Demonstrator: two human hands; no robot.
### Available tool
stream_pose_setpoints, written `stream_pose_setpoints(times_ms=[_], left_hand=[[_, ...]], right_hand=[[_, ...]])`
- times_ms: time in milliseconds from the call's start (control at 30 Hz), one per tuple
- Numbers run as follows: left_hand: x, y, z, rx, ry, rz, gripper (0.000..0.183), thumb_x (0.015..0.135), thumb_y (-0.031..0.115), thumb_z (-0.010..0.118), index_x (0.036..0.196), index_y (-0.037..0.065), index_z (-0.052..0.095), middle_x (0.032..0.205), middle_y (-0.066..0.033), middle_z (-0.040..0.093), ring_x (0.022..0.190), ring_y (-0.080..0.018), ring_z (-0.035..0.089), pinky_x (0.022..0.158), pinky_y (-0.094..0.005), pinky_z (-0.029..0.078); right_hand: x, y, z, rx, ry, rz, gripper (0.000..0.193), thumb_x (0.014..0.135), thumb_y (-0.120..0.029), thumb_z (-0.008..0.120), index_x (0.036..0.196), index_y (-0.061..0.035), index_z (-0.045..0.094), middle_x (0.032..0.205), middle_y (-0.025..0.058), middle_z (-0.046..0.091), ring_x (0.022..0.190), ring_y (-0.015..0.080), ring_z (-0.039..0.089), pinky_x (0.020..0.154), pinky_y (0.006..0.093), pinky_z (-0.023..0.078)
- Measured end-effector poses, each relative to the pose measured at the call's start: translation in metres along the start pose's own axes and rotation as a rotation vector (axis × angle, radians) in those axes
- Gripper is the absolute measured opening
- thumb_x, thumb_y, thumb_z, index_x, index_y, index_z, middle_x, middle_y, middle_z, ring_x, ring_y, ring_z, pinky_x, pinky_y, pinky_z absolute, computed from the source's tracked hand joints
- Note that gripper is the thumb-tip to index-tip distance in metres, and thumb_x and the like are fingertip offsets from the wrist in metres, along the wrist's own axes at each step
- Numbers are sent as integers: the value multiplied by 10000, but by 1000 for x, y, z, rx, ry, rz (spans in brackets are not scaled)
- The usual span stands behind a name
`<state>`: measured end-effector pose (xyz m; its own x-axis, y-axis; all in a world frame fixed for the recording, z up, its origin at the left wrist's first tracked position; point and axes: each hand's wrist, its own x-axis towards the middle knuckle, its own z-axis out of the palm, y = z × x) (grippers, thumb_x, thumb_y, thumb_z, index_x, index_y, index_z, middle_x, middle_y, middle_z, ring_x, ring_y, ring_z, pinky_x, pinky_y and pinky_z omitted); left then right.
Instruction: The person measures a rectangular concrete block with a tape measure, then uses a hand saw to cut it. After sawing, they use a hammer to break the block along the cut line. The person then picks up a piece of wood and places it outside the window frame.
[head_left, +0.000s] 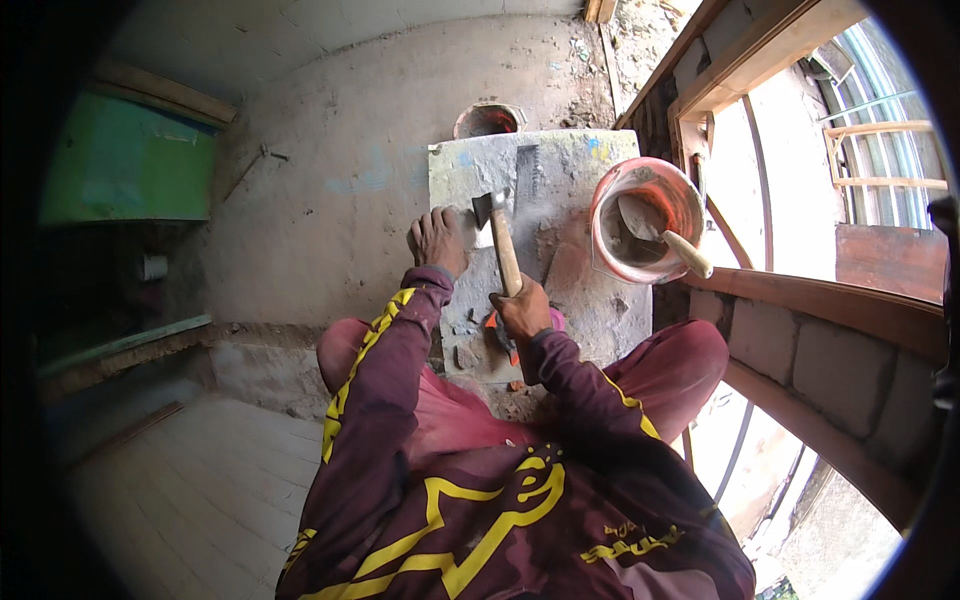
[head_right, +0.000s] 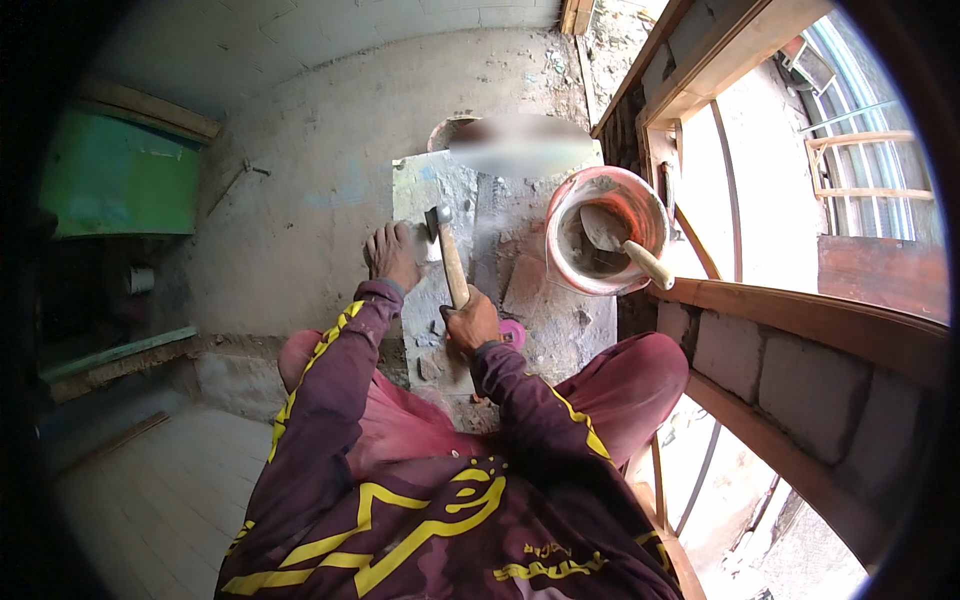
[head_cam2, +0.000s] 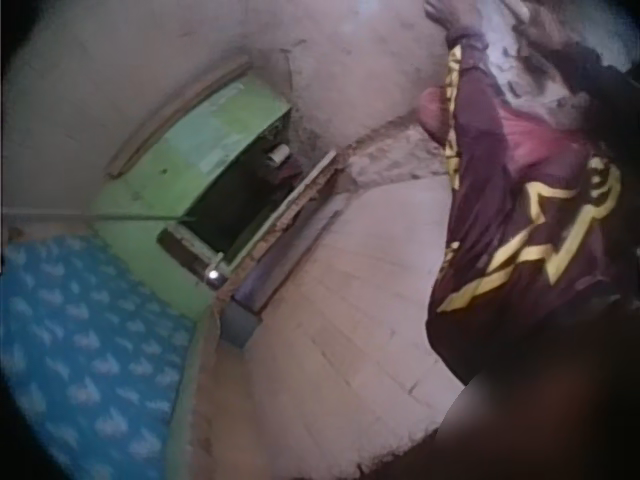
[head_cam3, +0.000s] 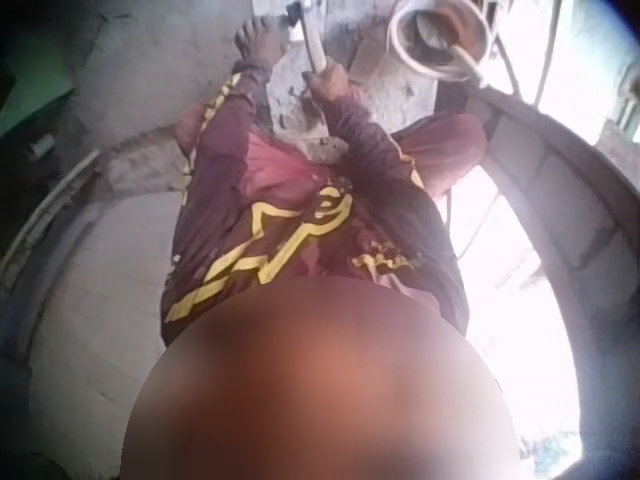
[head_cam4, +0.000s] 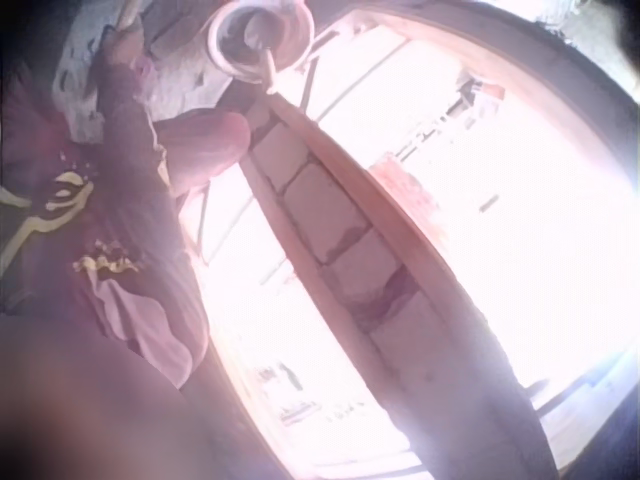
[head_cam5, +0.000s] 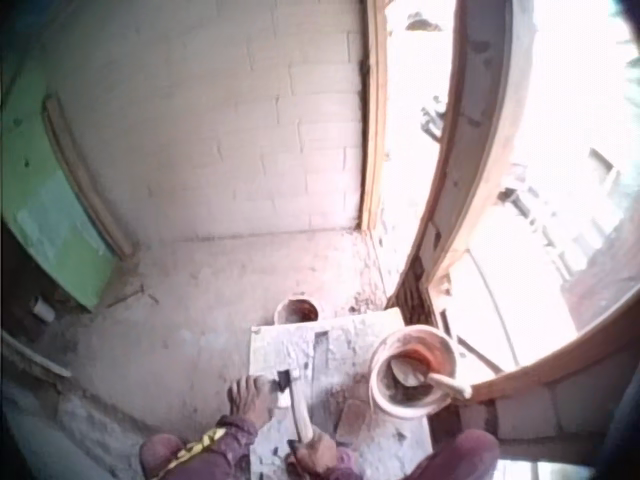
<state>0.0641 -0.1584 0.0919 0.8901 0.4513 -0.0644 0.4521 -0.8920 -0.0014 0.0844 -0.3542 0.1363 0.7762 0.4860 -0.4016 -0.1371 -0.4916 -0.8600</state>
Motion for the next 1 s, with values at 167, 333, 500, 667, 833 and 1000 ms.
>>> stream_pose_setpoints(times_ms=[167, 333, 500, 667, 833, 1000], left_hand=[[-1, 0, 5, -12, 20, -2, 775, 633, 338, 877, 1232, 49, 480, 1173, -148, 528, 1108, -332, 497, 993, -482, 351], [-6, 4, 2, -90, 43, 2, 771, 617, 265, 882, 1240, 56, 479, 1215, -148, 528, 1157, -333, 487, 1016, -474, 342], [-9, 6, 2, -59, 56, -12, 805, 592, 258, 895, 1246, 62, 468, 1221, -144, 526, 1169, -334, 481, 1029, -476, 333], [-8, 9, -1, -69, 33, -18, 764, 617, 264, 872, 1236, 61, 473, 1198, -147, 529, 1142, -341, 490, 1012, -485, 340], [-28, 19, -3, -98, 88, -31, 622, 651, 135, 758, 1208, 47, 495, 1190, -144, 536, 1124, -344, 496, 983, -478, 346], [-38, 24, 2, -83, 202, -17, 601, 666, 98, 711, 1222, 36, 495, 1196, -145, 534, 1116, -344, 499, 989, -476, 342]], right_hand=[[3, -11, -5, 179, 325, -269, 267, 823, -176, 739, 956, -6, 581, 807, 268, 635, 789, 476, 643, 710, 498, 502], [9, -12, -7, -69, 42, -35, 256, 803, -141, 701, 996, -17, 588, 826, 275, 653, 832, 491, 653, 747, 509, 522], [10, -5, -6, 42, 163, -131, 289, 800, -179, 729, 997, -22, 589, 814, 273, 654, 846, 500, 648, 756, 515, 519], [12, -7, -1, -24, 139, -22, 292, 802, -184, 727, 1014, -21, 611, 844, 264, 668, 896, 483, 653, 793, 499, 517], [14, 2, -3, 31, 191, -64, 299, 795, -160, 730, 1033, -14, 621, 845, 259, 670, 874, 459, 672, 789, 454, 534], [12, 17, -1, 39, 187, -94, 267, 800, -114, 685, 1036, -13, 614, 838, 245, 675, 818, 444, 675, 737, 437, 539]])
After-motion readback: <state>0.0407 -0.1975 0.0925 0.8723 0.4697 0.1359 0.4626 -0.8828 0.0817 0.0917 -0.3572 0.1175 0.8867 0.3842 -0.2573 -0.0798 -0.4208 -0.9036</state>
